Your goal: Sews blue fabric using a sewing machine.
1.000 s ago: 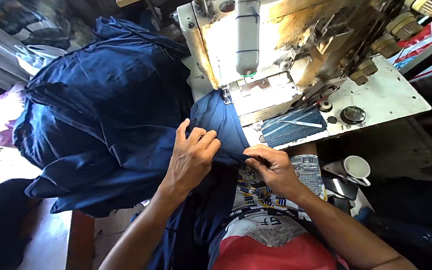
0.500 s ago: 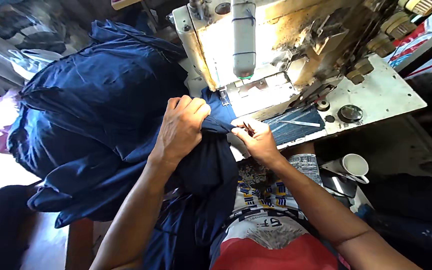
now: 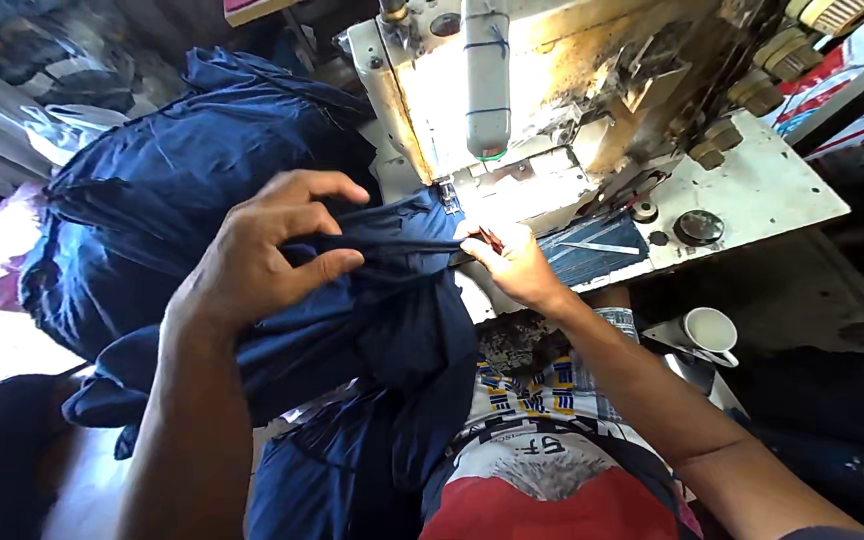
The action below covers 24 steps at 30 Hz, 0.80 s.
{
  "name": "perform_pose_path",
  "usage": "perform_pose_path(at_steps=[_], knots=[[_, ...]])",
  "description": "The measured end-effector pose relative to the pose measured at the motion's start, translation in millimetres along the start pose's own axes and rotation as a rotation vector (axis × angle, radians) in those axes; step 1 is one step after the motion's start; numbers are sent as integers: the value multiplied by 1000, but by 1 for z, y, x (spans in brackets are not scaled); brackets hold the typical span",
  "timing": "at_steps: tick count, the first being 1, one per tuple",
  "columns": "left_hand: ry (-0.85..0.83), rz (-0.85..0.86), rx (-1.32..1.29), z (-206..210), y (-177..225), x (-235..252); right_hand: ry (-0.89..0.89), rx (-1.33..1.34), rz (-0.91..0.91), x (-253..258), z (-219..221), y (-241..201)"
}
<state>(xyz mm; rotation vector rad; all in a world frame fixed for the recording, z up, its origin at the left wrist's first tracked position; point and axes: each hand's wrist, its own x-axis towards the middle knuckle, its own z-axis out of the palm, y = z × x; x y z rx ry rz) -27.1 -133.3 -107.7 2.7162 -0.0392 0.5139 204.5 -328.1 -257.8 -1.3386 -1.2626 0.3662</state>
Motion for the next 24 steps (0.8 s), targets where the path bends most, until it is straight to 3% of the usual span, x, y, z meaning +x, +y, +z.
perform_pose_path(at_steps=[5,10,13,15,19,24], knots=[[22,172,-239,47,52,-4,-297,122,-188,-13,-16,-45],[102,162,-327,97,64,-7,-209,60,-265,-55,-12,-46],[215,99,53,134,55,-13,-126,59,-190,-75,-11,-36],[156,45,355,152,41,-17,-79,46,-144,-87,-8,-31],[82,-79,459,151,34,-20,-23,32,-70,-99,-7,-28],[9,-80,494,132,44,-13,7,71,-15,-98,-6,-26]])
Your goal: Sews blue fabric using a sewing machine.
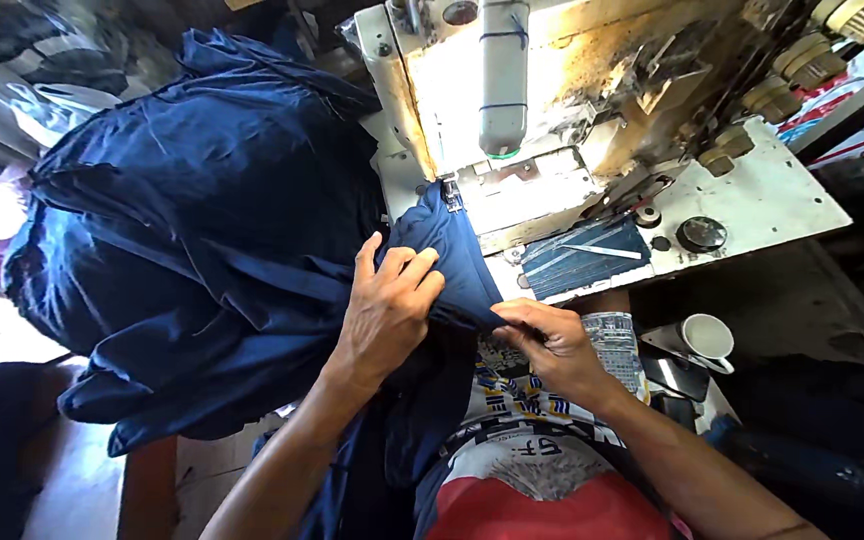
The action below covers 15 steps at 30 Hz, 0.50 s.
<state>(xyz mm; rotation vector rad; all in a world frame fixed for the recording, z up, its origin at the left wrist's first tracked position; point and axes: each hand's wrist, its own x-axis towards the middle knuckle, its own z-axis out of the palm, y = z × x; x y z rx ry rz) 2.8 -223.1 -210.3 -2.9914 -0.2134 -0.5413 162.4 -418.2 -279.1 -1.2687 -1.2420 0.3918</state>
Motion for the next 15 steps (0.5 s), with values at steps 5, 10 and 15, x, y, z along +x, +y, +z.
perform_pose_path(at_steps=[5,10,15], knots=[[-19,30,13,-6,-13,17,39,8,85,13,4,7],[-61,90,22,-16,-35,33,71,25,157,35,9,18],[-241,6,28,-44,-66,41,92,54,146,64,13,27]])
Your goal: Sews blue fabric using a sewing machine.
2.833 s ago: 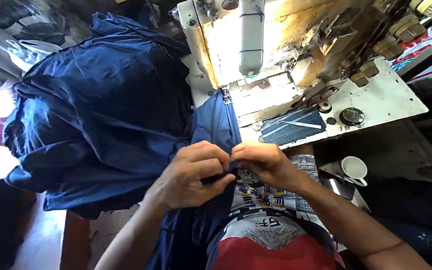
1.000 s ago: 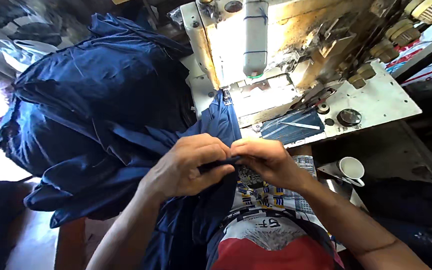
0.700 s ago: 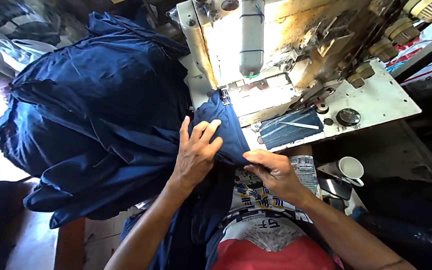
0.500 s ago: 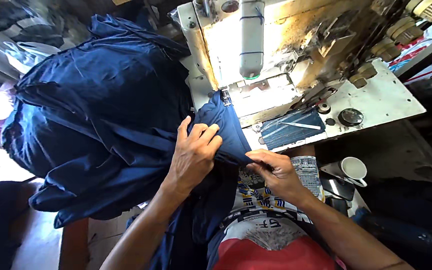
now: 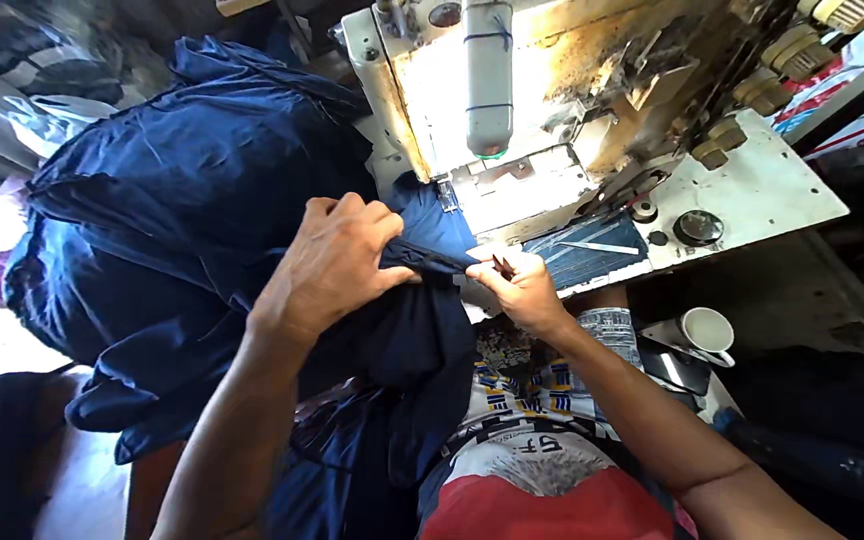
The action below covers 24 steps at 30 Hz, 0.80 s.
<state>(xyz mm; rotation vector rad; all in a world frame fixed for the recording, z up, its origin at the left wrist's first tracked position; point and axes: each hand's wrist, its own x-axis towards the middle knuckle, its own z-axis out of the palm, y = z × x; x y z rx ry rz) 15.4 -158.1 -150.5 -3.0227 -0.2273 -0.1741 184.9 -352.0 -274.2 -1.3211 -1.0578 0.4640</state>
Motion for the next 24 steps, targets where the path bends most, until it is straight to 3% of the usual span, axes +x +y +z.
perform_pose_path(at_steps=[3,6,12,15,19,24], knots=[[23,59,-75,-17,-12,-3,-1,17,-82,16,1,3],[128,163,-284,-26,1,-9,-31,17,-126,25,-2,1],[214,229,-403,11,41,-14,-178,-78,-227,3,-13,-15],[333,147,-330,35,47,-12,-114,-67,-281,-11,-10,-12],[282,-79,-139,58,45,-13,-61,-49,-235,-20,-9,-8],[365,-165,-149,55,50,-9,-35,-58,-158,-19,-10,-9]])
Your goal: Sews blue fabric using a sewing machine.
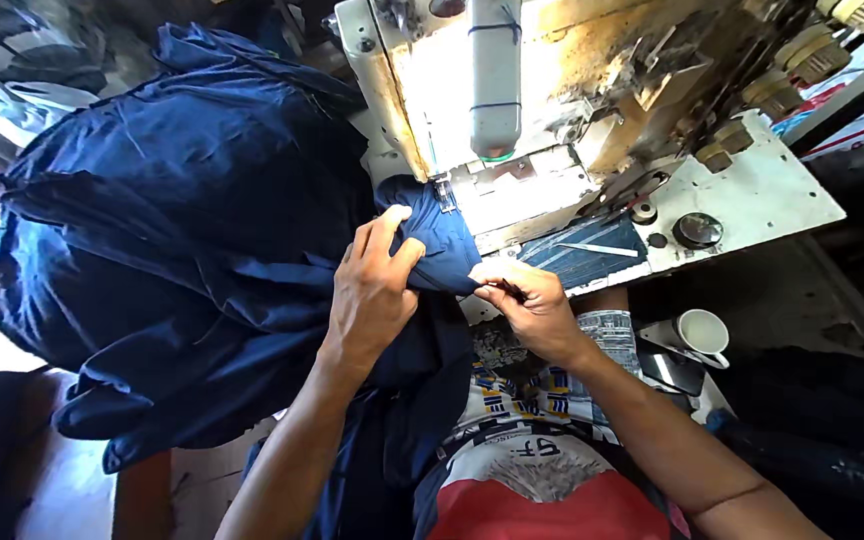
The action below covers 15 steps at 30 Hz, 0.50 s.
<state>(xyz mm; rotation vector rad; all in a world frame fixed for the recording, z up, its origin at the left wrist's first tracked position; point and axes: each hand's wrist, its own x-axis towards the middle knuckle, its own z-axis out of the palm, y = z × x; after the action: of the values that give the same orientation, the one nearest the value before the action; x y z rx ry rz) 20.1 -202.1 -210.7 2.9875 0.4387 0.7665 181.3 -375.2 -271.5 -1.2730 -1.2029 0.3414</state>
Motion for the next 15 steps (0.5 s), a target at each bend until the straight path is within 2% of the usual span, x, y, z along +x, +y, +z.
perform_pose_path(at_steps=[9,15], knots=[[4,-94,23,3,-6,16,28,12,79,27,11,11],[12,-116,-71,6,-6,17,76,64,32,42,18,19]])
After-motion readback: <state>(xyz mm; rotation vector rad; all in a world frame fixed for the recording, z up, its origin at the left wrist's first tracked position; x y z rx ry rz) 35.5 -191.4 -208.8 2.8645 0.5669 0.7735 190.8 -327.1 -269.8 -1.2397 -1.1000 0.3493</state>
